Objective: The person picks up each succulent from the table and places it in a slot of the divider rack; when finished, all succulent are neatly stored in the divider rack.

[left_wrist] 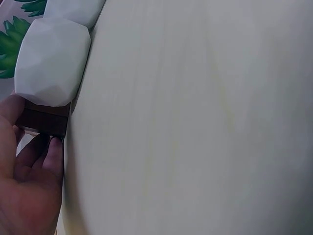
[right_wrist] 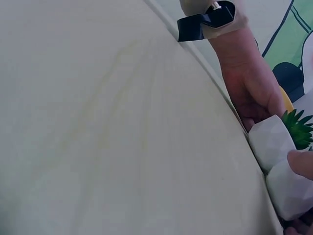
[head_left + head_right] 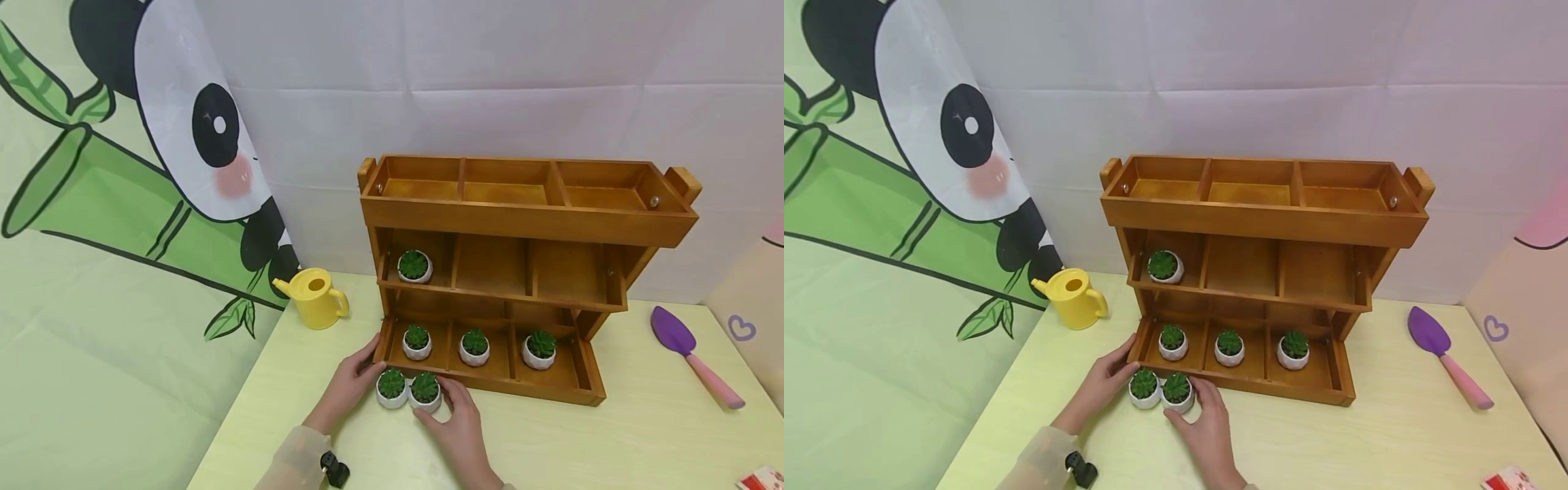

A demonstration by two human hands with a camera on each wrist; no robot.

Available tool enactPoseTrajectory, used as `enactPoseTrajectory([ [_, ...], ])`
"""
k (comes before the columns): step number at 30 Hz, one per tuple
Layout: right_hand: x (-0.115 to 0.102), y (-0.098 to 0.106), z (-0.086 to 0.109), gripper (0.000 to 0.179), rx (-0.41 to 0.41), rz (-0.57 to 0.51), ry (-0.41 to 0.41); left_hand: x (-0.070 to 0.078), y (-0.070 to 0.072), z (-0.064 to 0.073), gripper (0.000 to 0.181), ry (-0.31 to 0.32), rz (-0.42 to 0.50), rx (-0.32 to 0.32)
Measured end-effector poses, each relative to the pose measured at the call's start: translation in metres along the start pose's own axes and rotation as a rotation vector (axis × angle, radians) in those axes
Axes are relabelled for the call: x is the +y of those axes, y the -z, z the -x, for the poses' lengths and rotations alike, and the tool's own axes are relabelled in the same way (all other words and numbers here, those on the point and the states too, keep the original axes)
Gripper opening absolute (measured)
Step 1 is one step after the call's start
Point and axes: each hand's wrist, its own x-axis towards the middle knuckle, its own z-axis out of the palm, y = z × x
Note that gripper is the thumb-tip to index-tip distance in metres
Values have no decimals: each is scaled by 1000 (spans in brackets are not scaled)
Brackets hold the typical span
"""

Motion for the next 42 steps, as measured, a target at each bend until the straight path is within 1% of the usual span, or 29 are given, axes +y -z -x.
enactPoseTrajectory([
  [5,-1,-4,2,69,23,76,18,9,-1,2,61,2,-4,15],
  [7,-2,-4,2,69,27,89,19,8,0,3,60,-14,-15,13],
  [9,-3,-5,2,68,30,89,15,4,1,2,61,-23,-21,6],
  [10,-3,-5,2,68,31,88,13,5,1,3,60,-22,-22,10],
  [13,-2,-5,2,66,34,81,12,2,1,2,60,-14,-21,20],
  [16,-1,-4,1,64,38,53,18,2,1,2,60,-10,-25,24],
  [17,0,-4,0,64,36,37,20,-1,1,1,60,-12,-26,18],
  [23,3,-1,-2,61,14,-53,25,-3,3,0,61,-26,-24,-12],
  [27,2,2,-2,60,-9,-73,16,-3,3,0,61,-29,-36,-14],
  [33,0,5,-3,59,-30,-54,29,-4,3,-1,60,-32,-27,-10],
  [38,2,9,-5,59,-61,-111,43,-5,3,-1,61,-31,-17,-16],
  [42,5,12,-7,60,-96,-146,34,-5,3,0,61,-26,-5,-23],
])
